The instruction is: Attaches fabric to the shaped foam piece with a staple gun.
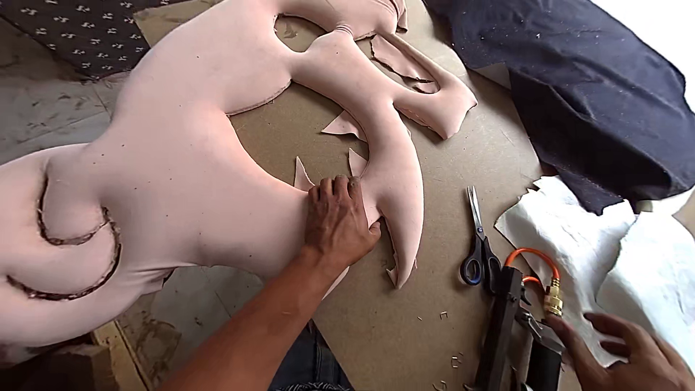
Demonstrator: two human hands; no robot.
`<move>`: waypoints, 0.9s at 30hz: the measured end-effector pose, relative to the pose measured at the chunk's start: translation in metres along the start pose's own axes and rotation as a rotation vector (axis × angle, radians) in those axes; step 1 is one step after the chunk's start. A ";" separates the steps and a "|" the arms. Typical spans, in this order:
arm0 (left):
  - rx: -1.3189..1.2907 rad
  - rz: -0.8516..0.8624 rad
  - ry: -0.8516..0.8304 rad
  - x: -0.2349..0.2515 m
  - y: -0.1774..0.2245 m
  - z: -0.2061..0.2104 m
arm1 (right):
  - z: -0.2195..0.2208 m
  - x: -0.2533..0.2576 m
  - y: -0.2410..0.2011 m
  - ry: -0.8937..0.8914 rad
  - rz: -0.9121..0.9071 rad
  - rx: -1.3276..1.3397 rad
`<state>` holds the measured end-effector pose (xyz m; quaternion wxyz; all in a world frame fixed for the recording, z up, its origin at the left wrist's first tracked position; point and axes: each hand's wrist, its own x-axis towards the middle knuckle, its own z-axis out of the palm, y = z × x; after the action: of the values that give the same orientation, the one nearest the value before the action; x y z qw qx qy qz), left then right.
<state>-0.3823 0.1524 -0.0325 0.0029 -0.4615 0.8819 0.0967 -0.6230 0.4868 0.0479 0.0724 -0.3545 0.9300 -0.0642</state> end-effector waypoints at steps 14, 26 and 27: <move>-0.055 0.110 0.231 -0.079 -0.038 0.016 | 0.042 0.096 -0.080 -0.100 -0.171 -0.287; -0.179 0.148 0.238 -0.063 -0.030 0.011 | 0.068 0.047 -0.106 -0.096 -0.477 -0.243; -0.209 0.180 0.260 -0.066 -0.032 0.012 | 0.069 0.041 -0.110 -0.118 -0.432 -0.242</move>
<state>-0.3192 0.1903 -0.0432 -0.1675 -0.3873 0.8976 0.1273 -0.5694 0.3734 -0.0050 0.0681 -0.5541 0.8279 0.0542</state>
